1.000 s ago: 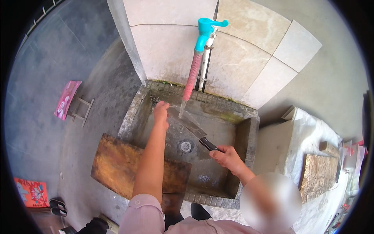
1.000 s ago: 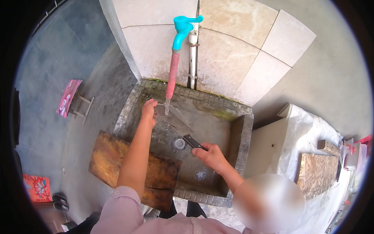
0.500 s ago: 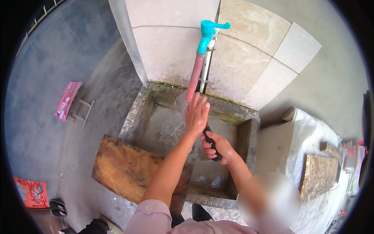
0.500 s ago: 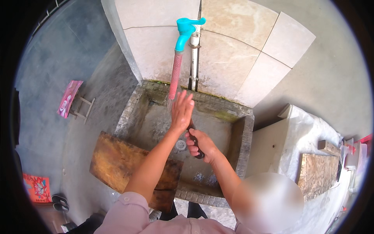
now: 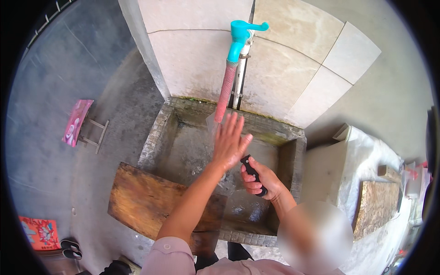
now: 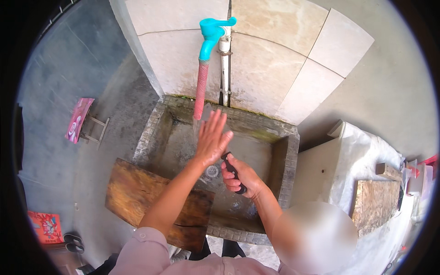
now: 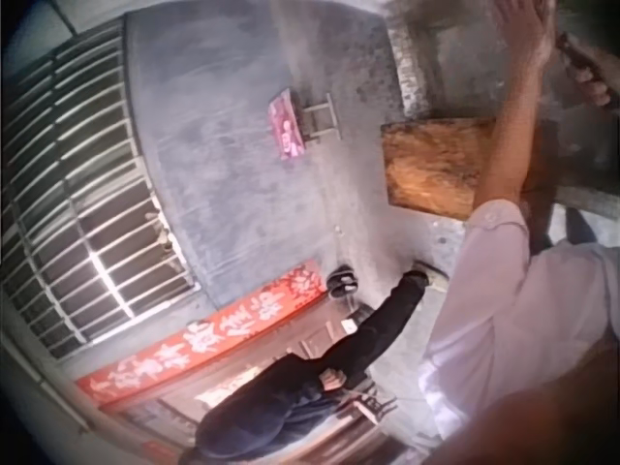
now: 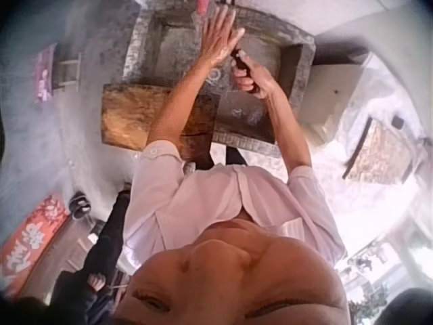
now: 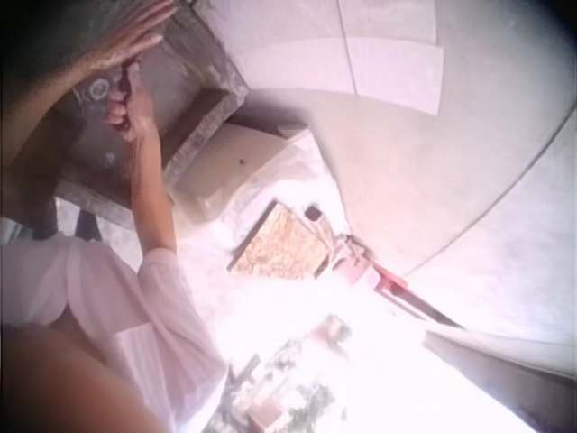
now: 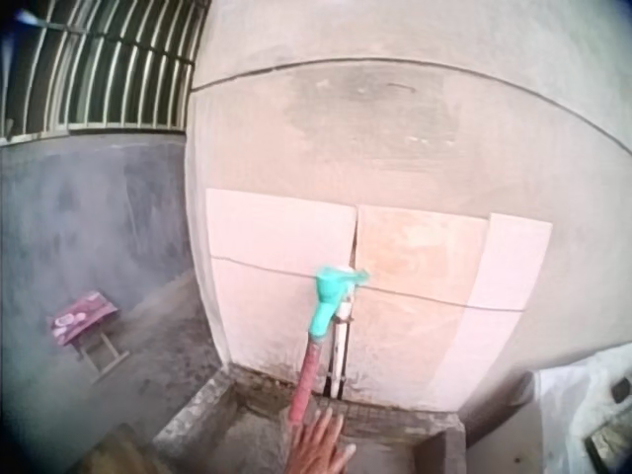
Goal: The person slices pieces of raw meat on a wooden cutting board using a cleaver. After cutting, the person carries the board and knife outside to a water tap, washes the knife and the board, and returns to the indoor workspace.
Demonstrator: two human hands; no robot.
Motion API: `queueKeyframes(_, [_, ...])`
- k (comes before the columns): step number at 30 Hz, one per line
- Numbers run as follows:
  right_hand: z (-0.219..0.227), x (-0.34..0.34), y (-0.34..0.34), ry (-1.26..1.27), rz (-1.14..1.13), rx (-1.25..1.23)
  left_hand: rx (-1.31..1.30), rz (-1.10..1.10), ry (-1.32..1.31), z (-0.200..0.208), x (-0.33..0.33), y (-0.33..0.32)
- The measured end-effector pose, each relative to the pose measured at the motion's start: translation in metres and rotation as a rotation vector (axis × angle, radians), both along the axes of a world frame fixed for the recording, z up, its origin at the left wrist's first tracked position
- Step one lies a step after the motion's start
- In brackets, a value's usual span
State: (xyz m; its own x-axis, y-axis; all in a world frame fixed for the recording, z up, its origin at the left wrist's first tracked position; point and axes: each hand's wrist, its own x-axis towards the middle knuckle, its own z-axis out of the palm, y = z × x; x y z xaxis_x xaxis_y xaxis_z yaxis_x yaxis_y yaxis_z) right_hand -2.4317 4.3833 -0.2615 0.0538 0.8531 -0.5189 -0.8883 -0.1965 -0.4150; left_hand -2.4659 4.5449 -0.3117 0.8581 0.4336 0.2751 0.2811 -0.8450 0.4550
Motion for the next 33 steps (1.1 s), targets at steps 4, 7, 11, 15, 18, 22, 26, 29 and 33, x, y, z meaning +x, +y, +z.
queueKeyframes(4, [0.008,0.001,0.002,-0.041,-0.025,-0.031,-0.135,-0.062,-0.074,0.008,-0.001,-0.004])
queueKeyframes(7, [0.013,-0.003,-0.007,-0.033,0.008,-0.02,-0.306,0.01,-0.17,0.003,0.012,0.029])
queueKeyframes(11, [0.016,-0.016,-0.031,0.045,0.021,0.023,-0.236,0.23,-0.219,-0.034,0.001,0.082])
queueKeyframes(15, [0.003,-0.019,-0.035,0.199,-0.036,0.065,-1.368,0.413,-0.209,-0.024,-0.004,0.069])
queueKeyframes(18, [-0.011,-0.022,-0.022,0.355,-0.089,0.133,-2.035,0.417,-0.743,-0.039,-0.023,0.056])
queueKeyframes(22, [-0.024,-0.02,-0.011,0.263,-0.126,0.111,-1.978,0.641,-0.793,-0.061,-0.053,0.058])
queueKeyframes(26, [-0.017,-0.029,0.007,-0.567,0.025,-0.256,-1.67,0.738,-0.597,-0.043,-0.059,0.055])
queueKeyframes(29, [-0.034,-0.043,0.023,-1.49,0.178,-0.424,-1.746,0.655,-0.506,-0.007,-0.047,0.035])
queueKeyframes(33, [-0.016,-0.065,0.031,-1.807,0.202,-0.338,-1.822,0.473,-0.577,-0.015,-0.05,0.033])
